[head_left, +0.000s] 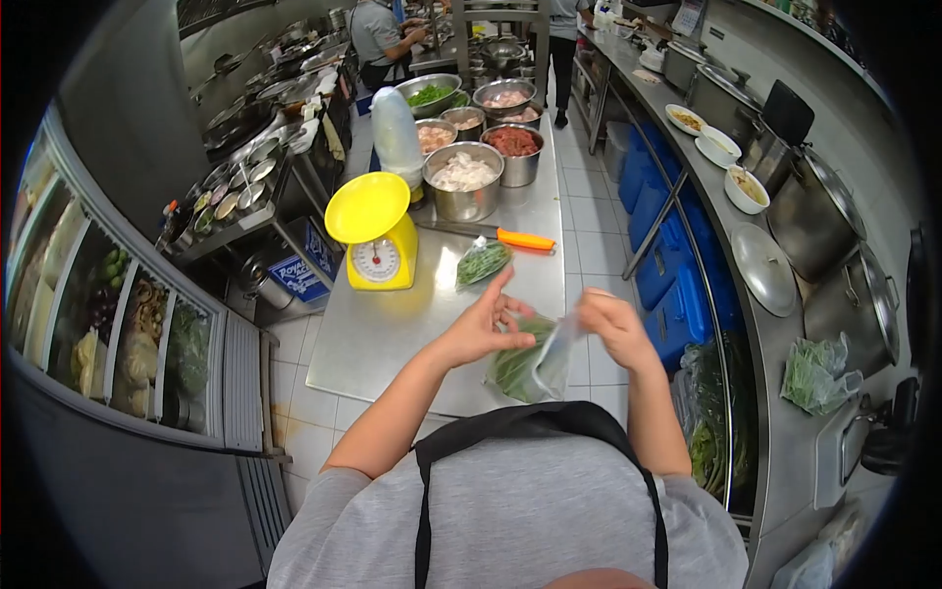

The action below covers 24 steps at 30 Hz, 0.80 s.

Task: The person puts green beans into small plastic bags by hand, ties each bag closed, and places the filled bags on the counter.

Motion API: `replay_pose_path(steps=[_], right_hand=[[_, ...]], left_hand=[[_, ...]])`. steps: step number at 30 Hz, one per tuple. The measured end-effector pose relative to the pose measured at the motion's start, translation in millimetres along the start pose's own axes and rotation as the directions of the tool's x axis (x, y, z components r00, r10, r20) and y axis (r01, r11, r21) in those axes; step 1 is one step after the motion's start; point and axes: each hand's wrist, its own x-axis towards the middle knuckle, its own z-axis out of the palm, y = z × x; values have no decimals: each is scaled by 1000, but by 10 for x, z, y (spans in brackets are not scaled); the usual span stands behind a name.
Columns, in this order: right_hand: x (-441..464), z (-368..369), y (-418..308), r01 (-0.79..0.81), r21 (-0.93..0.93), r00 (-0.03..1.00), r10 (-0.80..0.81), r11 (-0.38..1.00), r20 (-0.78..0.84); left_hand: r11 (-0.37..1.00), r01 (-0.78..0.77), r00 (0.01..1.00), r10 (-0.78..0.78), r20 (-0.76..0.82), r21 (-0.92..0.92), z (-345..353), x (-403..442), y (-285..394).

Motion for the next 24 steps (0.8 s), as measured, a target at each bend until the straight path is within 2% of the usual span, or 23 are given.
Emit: replay_pose_path(steps=[1,2,4,5,6,7,8,10,12,13,14,16,17,18,20,21,23,24], right_hand=[[96,122,93,-11,10,1000,11,1000,10],[175,242,228,-39,-40,999,40,998,29],[240,447,353,-80,-78,994,85,994,64],[280,524,381,-130,78,991,131,988,-3],[322,576,403,-168,233,980,188,958,-65],[365,583,428,-143,193,984,161,971,-81],[406,604,401,-158,206,981,177,966,-76],[486,596,271,-187,141,972,204,972,-119],[552,524,372,-173,179,977,192,968,-96],[574,501,408,-131,204,986,150,970,-79],[565,516,415,-141,214,984,160,967,-75],[561,534,386,132,-7,991,-132,991,16],[496,562,346,6,-33,989,-1,999,147],[455,611,351,3,-31,989,1,1000,145],[401,752,426,58,-460,967,65,886,247],[430,827,478,94,-537,981,13,839,191],[406,775,418,135,-504,977,-29,853,213],[462,733,319,188,-471,969,-84,862,233]], left_hand=[[986,89,995,-83,53,-137,-88,-40,-86],[983,103,994,-98,41,-150,-160,-67,-148],[991,128,979,-134,153,45,-214,-164,-111],[959,54,998,-62,22,277,-155,-246,-81],[960,66,997,-72,13,272,-59,-292,-23],[877,-101,981,167,-101,470,50,-316,4],[723,-210,903,402,-153,658,168,-337,4],[716,-207,819,499,-281,667,232,-318,-35],[796,-85,816,401,-417,600,63,-297,-72],[683,-92,758,520,-394,725,-43,-295,-43],[687,-80,763,508,-399,722,-98,-295,-39],[865,-51,782,346,-519,499,-145,-305,31],[999,10,839,13,-544,39,-79,-307,76],[999,13,840,10,-543,39,-46,-263,51],[946,-175,861,12,-509,-273,6,-191,-13],[946,-170,862,6,-507,-278,19,-203,-21],[937,-260,894,143,-425,-233,26,-217,16],[937,-266,892,149,-427,-228,-48,-232,97]])
